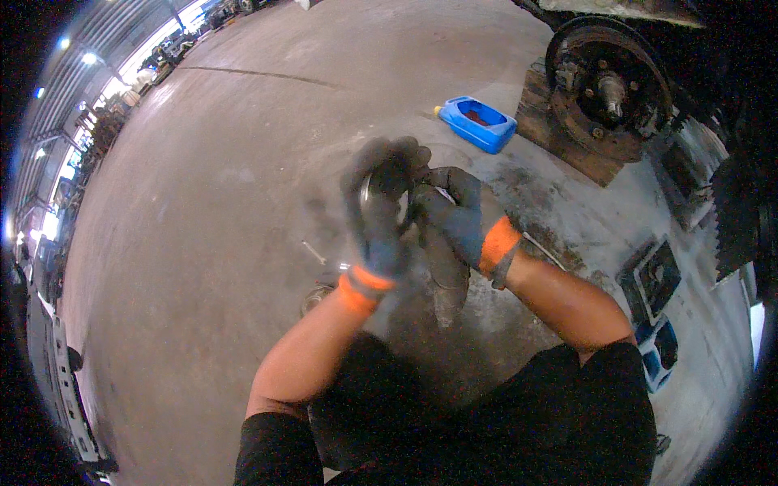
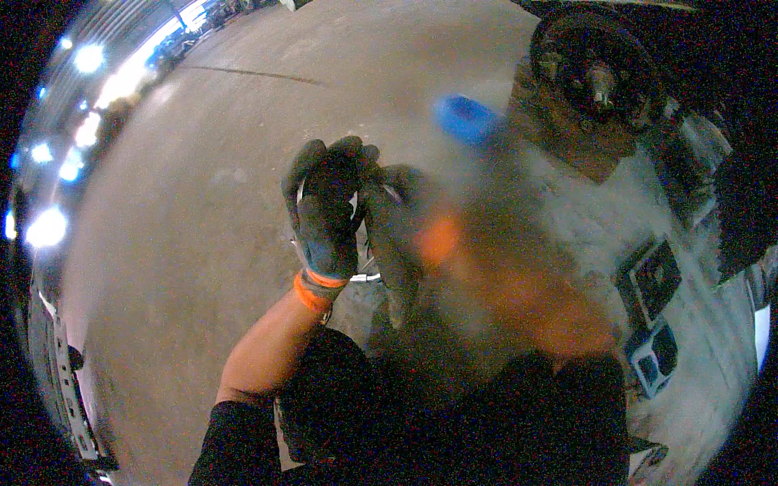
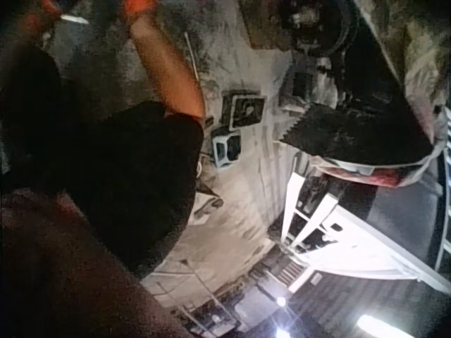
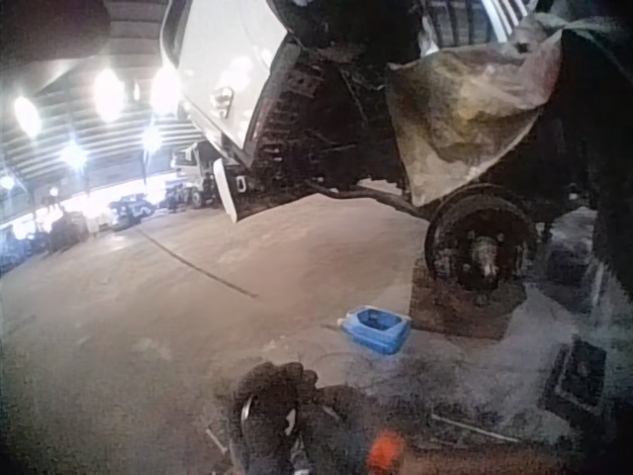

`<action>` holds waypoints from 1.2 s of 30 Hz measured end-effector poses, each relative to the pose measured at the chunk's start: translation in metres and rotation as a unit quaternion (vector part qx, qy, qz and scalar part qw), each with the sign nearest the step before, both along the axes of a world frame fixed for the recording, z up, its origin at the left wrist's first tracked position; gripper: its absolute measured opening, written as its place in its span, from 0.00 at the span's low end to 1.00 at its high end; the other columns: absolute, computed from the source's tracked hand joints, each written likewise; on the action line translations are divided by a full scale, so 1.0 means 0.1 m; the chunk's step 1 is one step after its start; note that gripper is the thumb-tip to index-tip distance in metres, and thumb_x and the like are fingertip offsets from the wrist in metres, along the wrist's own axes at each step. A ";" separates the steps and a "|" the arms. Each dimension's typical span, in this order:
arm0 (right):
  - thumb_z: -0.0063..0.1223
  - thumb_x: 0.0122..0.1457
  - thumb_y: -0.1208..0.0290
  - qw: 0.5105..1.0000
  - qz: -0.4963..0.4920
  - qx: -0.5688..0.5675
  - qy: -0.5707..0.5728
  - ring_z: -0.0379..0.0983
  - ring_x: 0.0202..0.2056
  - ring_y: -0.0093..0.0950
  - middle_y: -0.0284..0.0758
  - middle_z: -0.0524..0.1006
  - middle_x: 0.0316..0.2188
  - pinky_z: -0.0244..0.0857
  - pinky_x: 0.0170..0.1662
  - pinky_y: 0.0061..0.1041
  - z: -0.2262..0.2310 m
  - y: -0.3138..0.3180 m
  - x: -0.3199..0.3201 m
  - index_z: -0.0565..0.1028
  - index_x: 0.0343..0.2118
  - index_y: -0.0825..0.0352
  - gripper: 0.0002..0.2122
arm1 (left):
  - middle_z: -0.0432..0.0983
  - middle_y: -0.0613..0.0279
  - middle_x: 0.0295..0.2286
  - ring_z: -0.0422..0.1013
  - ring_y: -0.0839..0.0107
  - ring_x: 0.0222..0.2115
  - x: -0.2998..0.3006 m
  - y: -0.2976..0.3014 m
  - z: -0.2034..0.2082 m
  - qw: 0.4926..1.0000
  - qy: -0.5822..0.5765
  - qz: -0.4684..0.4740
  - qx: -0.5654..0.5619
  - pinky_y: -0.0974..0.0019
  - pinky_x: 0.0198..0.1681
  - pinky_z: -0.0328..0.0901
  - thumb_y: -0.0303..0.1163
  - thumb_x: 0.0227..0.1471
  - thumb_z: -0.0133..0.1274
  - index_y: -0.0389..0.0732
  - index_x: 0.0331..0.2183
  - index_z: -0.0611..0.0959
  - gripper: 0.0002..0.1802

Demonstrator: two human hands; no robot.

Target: The person sits on the floor in a garage and cleans a small metal ring using a rag and liquid from a blue container. They repeatedly wipe and inspect the ring, then place it into a blue plastic tray.

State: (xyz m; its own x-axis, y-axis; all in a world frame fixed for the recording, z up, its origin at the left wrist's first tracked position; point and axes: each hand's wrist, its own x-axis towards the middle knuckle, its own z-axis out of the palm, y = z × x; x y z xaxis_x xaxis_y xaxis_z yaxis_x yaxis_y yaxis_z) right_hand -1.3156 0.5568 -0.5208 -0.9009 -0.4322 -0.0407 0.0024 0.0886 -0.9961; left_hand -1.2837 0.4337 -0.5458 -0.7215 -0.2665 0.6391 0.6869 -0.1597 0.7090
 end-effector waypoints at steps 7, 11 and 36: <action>0.53 0.63 0.63 0.993 -0.003 0.110 0.053 0.78 0.35 0.26 0.39 0.82 0.33 0.72 0.39 0.27 0.37 0.15 0.17 0.79 0.42 0.69 0.13 | 0.68 0.44 0.56 0.66 0.44 0.56 0.02 0.06 0.02 0.997 0.075 0.011 -0.032 0.42 0.61 0.59 0.48 0.66 0.37 0.44 0.59 0.67 0.27; 0.52 0.64 0.63 0.989 -0.036 0.095 0.104 0.79 0.35 0.29 0.42 0.82 0.33 0.71 0.40 0.30 0.43 0.15 0.31 0.79 0.42 0.70 0.14 | 0.68 0.44 0.56 0.67 0.44 0.55 0.02 0.01 0.06 0.994 0.066 0.032 -0.079 0.43 0.61 0.59 0.49 0.66 0.35 0.39 0.57 0.69 0.29; 0.51 0.63 0.67 0.966 -0.048 0.002 0.256 0.77 0.35 0.27 0.38 0.81 0.33 0.71 0.40 0.29 -0.07 0.25 0.20 0.76 0.47 0.70 0.14 | 0.71 0.44 0.54 0.68 0.48 0.54 0.11 0.17 0.09 0.996 0.063 0.060 -0.007 0.46 0.60 0.60 0.54 0.63 0.34 0.34 0.57 0.72 0.36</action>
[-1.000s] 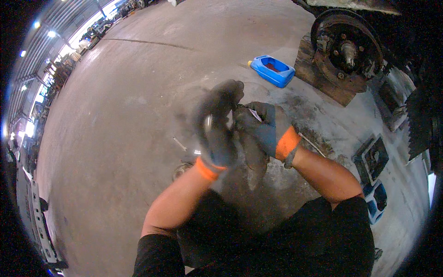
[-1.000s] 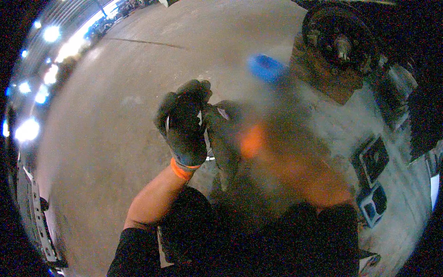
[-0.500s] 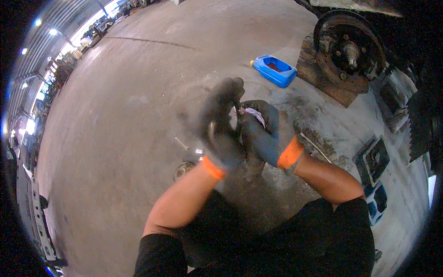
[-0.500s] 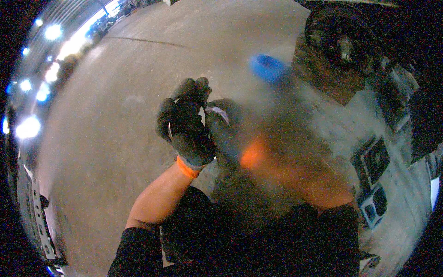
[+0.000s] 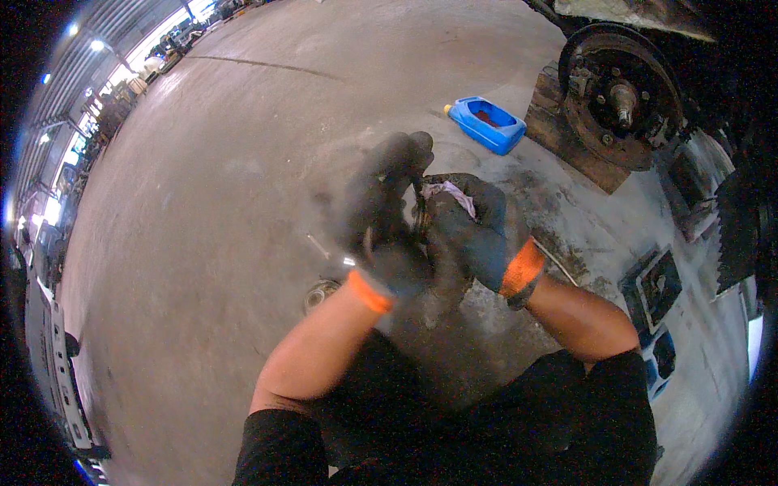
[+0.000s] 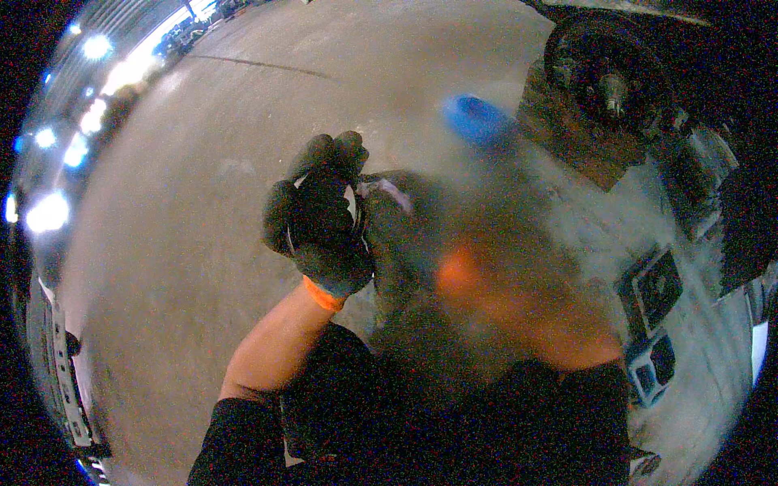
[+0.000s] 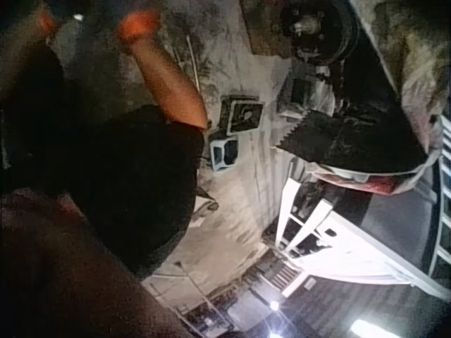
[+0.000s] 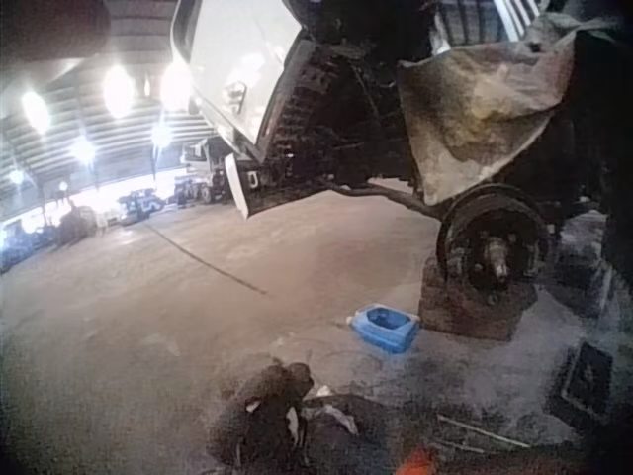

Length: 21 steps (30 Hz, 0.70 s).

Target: The person sits on the floor in a garage and cleans a small metal ring using a rag and liquid from a blue container. They repeatedly wipe and inspect the ring, then place it into a blue plastic tray.

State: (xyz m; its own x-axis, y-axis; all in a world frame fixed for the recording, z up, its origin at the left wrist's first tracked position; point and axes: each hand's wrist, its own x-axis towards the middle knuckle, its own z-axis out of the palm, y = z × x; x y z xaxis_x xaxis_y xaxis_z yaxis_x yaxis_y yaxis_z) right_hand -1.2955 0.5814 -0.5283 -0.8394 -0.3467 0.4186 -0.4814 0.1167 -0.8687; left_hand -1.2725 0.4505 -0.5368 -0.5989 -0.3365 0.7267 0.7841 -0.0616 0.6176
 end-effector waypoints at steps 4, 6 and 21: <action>0.53 0.62 0.65 0.998 -0.010 0.025 0.049 0.77 0.34 0.28 0.39 0.81 0.33 0.71 0.40 0.29 0.03 0.03 0.03 0.77 0.45 0.70 0.15 | 0.71 0.43 0.53 0.67 0.47 0.56 0.01 -0.05 0.02 0.998 -0.004 -0.003 -0.063 0.45 0.61 0.60 0.54 0.64 0.34 0.36 0.58 0.71 0.34; 0.54 0.61 0.64 0.996 -0.011 0.043 0.081 0.78 0.34 0.28 0.39 0.81 0.32 0.71 0.39 0.29 0.05 0.06 0.03 0.78 0.45 0.70 0.15 | 0.71 0.42 0.53 0.67 0.46 0.56 0.03 0.00 0.05 0.999 0.005 -0.019 -0.044 0.44 0.60 0.61 0.50 0.65 0.35 0.40 0.57 0.72 0.30; 0.59 0.57 0.60 0.964 -0.052 0.220 0.142 0.80 0.33 0.35 0.45 0.82 0.31 0.72 0.39 0.32 0.15 0.37 -0.29 0.81 0.40 0.69 0.16 | 0.72 0.47 0.53 0.69 0.53 0.54 -0.13 0.10 0.10 0.978 -0.020 -0.187 0.095 0.50 0.60 0.62 0.54 0.58 0.52 0.38 0.57 0.70 0.35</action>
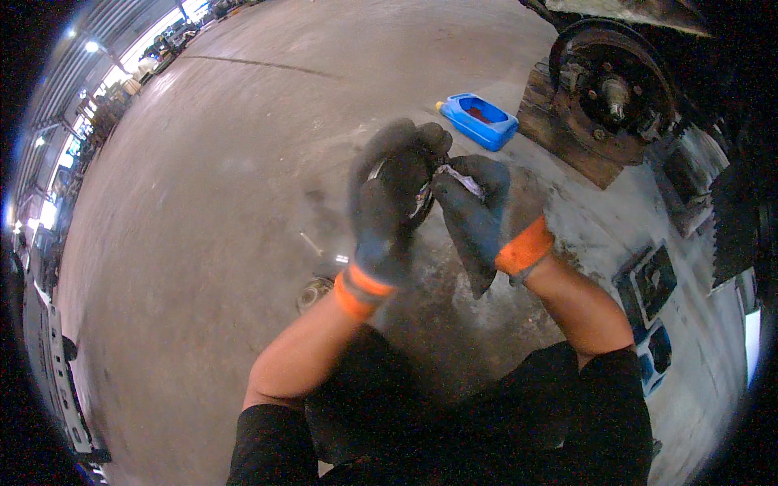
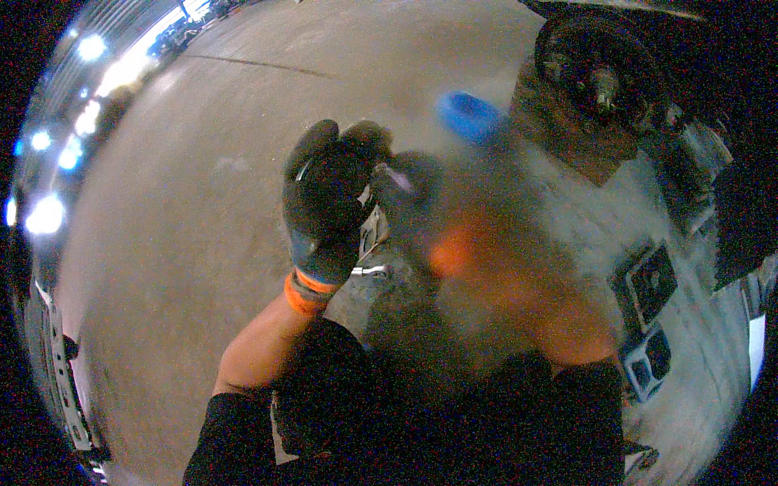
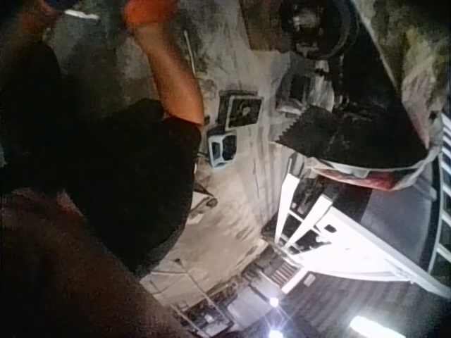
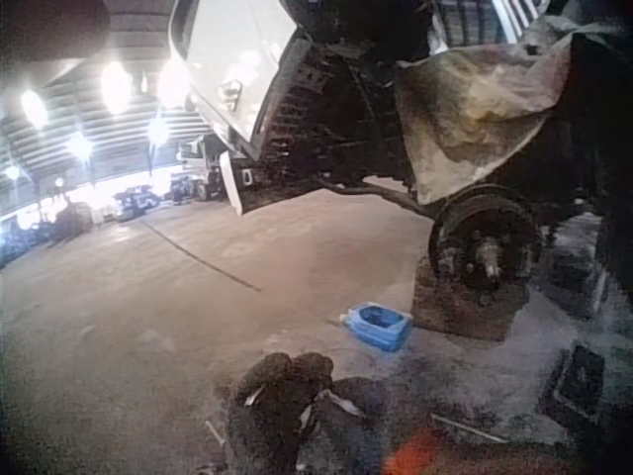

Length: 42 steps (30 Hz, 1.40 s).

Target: The person sits on the floor in a garage and cleans a small metal ring using a rag and liquid from a blue container. They repeatedly wipe and inspect the ring, then place it into a blue plastic tray.

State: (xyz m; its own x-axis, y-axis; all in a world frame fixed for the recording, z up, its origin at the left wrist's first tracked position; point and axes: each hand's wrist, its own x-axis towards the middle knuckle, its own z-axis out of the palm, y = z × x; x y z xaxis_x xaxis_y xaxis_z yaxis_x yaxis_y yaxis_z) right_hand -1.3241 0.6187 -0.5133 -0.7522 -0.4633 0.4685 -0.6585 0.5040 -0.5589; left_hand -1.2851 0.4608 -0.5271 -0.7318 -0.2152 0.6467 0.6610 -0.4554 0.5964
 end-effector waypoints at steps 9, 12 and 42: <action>0.58 0.56 0.62 0.998 -0.053 -0.001 0.043 0.80 0.33 0.42 0.47 0.81 0.30 0.72 0.38 0.35 0.30 -0.11 0.11 0.82 0.37 0.69 0.14 | 0.73 0.49 0.52 0.69 0.58 0.54 0.02 -0.15 0.04 0.992 -0.102 -0.047 -0.062 0.54 0.61 0.61 0.58 0.59 0.49 0.34 0.57 0.70 0.39; 0.58 0.56 0.63 0.998 -0.044 0.019 0.052 0.80 0.33 0.42 0.48 0.81 0.31 0.72 0.38 0.35 0.43 -0.12 0.22 0.82 0.38 0.68 0.13 | 0.72 0.49 0.53 0.68 0.59 0.55 0.03 -0.23 0.03 0.982 -0.123 -0.056 -0.129 0.55 0.61 0.60 0.58 0.60 0.49 0.34 0.57 0.70 0.39; 0.59 0.60 0.65 0.893 0.025 -0.255 -0.370 0.76 0.26 0.23 0.35 0.80 0.26 0.70 0.28 0.26 -0.02 -0.16 0.01 0.79 0.40 0.68 0.12 | 0.71 0.44 0.53 0.70 0.51 0.53 0.10 -0.05 0.04 0.999 -0.022 0.042 -0.013 0.47 0.59 0.63 0.60 0.61 0.43 0.37 0.59 0.66 0.39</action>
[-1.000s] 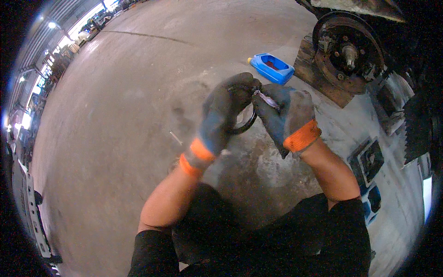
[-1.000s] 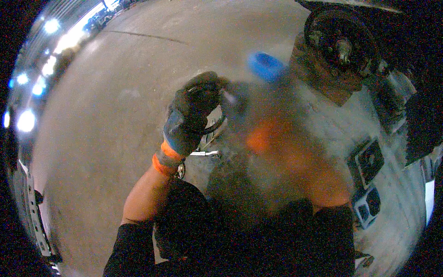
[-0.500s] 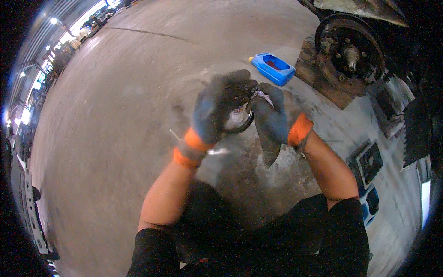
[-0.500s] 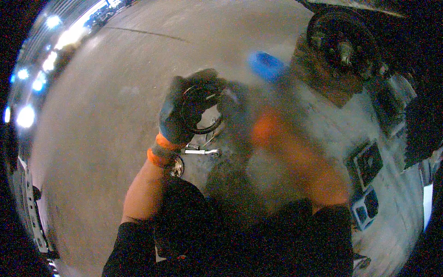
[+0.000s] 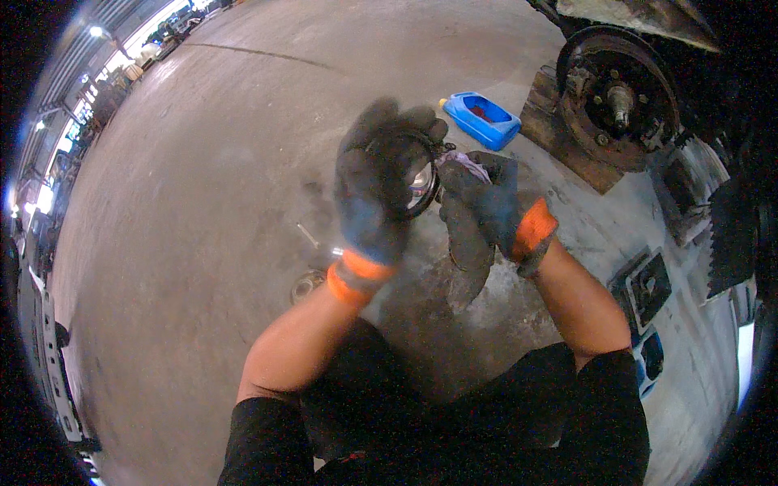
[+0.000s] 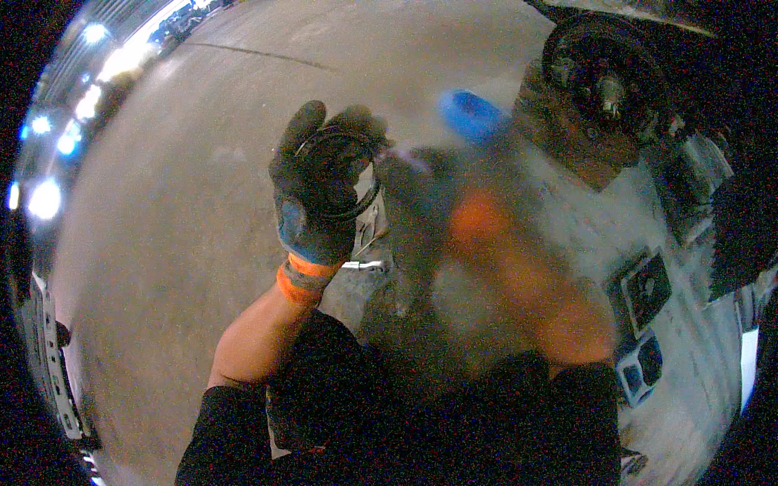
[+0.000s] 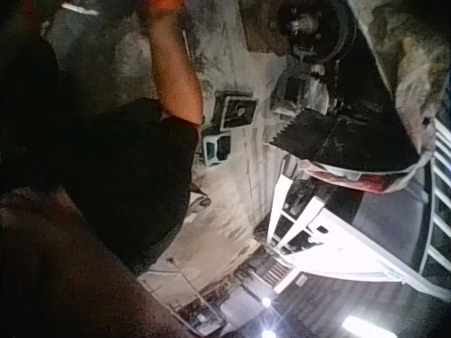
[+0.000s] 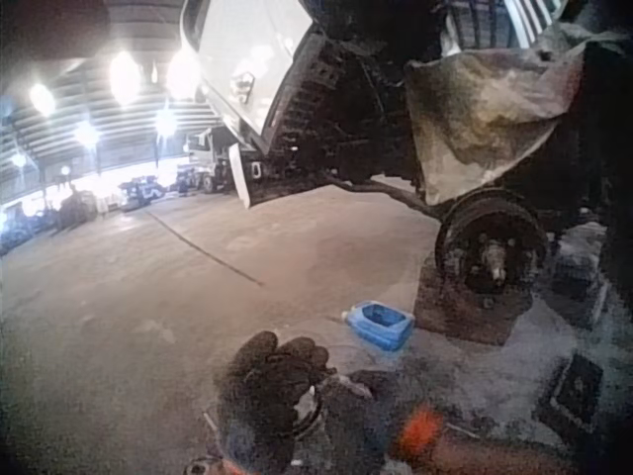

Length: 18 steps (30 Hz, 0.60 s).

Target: The person sits on the floor in a garage and cleans a small metal ring using a rag and liquid from a blue container. They repeatedly wipe and inspect the ring, then place it into a blue plastic tray.

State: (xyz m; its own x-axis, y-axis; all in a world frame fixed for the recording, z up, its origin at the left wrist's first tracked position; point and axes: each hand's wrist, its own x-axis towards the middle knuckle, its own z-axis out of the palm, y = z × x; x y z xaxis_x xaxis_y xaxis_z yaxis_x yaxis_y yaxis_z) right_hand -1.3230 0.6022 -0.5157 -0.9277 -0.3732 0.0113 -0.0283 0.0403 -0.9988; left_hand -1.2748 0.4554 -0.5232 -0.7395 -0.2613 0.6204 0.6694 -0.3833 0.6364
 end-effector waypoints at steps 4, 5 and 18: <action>0.61 0.59 0.64 0.937 -0.047 0.116 0.326 0.76 0.28 0.23 0.34 0.80 0.26 0.71 0.32 0.26 -0.11 0.11 0.05 0.80 0.39 0.68 0.12 | 0.71 0.45 0.53 0.70 0.53 0.53 0.07 -0.03 0.08 0.999 -0.023 -0.007 -0.031 0.48 0.60 0.62 0.62 0.60 0.43 0.36 0.59 0.67 0.41; 0.61 0.58 0.64 0.914 -0.042 0.143 0.378 0.77 0.29 0.24 0.35 0.80 0.27 0.71 0.33 0.26 -0.19 0.15 0.01 0.80 0.39 0.68 0.12 | 0.71 0.46 0.53 0.70 0.54 0.53 0.07 -0.03 0.07 0.999 -0.007 -0.015 -0.046 0.49 0.60 0.62 0.61 0.61 0.43 0.36 0.59 0.67 0.41; 0.64 0.53 0.60 0.898 -0.088 0.240 0.358 0.80 0.31 0.32 0.42 0.82 0.29 0.71 0.36 0.30 0.10 0.06 0.02 0.83 0.36 0.68 0.15 | 0.72 0.50 0.52 0.70 0.60 0.52 -0.07 -0.24 0.11 0.988 -0.002 -0.102 -0.115 0.55 0.59 0.63 0.57 0.63 0.42 0.33 0.58 0.68 0.38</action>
State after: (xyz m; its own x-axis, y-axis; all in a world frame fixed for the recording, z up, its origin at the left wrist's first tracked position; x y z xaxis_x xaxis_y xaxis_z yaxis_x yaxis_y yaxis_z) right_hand -1.3211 0.6081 -0.5055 -0.7920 -0.3433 0.5049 -0.6073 0.5280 -0.5937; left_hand -1.2814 0.4309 -0.5117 -0.7652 0.0417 0.6424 0.5897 -0.3549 0.7255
